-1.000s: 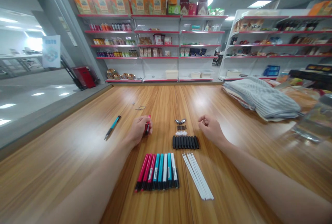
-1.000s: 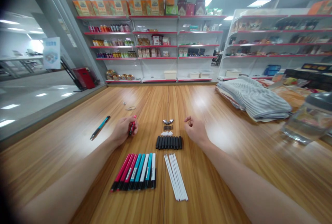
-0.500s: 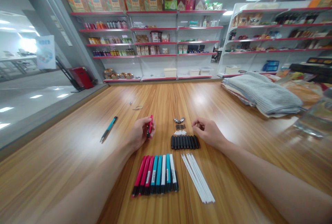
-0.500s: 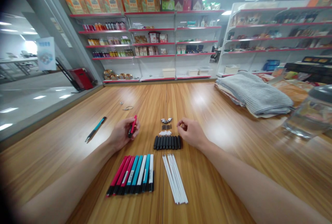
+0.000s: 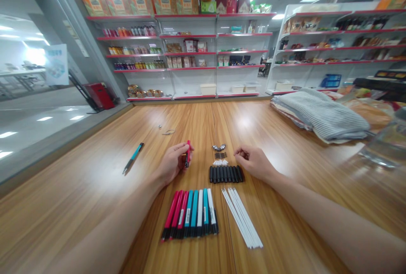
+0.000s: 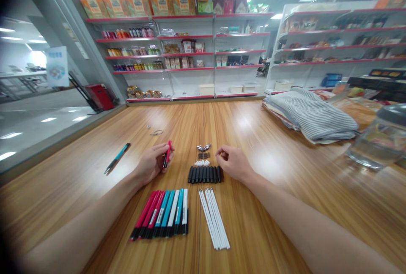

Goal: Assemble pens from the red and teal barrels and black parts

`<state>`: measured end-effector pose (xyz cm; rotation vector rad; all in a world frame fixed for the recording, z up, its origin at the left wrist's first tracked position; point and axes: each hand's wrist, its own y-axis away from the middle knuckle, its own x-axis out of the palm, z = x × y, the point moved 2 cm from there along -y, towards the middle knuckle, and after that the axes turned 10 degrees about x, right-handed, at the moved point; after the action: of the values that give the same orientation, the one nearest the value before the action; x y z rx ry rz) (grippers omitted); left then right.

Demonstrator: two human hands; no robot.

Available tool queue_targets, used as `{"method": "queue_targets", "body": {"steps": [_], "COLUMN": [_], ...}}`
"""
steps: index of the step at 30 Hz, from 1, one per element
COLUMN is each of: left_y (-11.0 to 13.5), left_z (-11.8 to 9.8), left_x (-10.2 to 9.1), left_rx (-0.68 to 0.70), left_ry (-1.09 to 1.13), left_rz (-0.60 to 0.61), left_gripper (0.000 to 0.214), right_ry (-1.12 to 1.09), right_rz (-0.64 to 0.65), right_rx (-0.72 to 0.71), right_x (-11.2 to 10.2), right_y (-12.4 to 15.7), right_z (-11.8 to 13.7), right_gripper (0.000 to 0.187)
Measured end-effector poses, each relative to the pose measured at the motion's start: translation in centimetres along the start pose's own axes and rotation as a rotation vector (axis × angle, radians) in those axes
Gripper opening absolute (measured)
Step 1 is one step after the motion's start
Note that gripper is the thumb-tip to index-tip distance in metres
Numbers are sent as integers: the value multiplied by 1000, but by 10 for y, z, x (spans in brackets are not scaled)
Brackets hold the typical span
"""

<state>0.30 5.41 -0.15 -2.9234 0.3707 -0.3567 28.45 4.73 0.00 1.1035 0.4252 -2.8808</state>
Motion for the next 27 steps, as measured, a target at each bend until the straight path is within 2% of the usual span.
{"method": "queue_targets", "body": {"steps": [16,27], "left_y": [2,2], "left_z": [-1,-1], "left_x": [5,4], "left_rx": [7,3], "left_ry": [-70,-65], "left_rz": [12,18], "left_gripper": [30,30], "right_ry": [-14,-53], "right_rz": [33,87], "right_rx": [-22,-47], "right_x": [0,-2], "right_y": [0,4], "right_z": [0,3], "right_gripper": [17,9]}}
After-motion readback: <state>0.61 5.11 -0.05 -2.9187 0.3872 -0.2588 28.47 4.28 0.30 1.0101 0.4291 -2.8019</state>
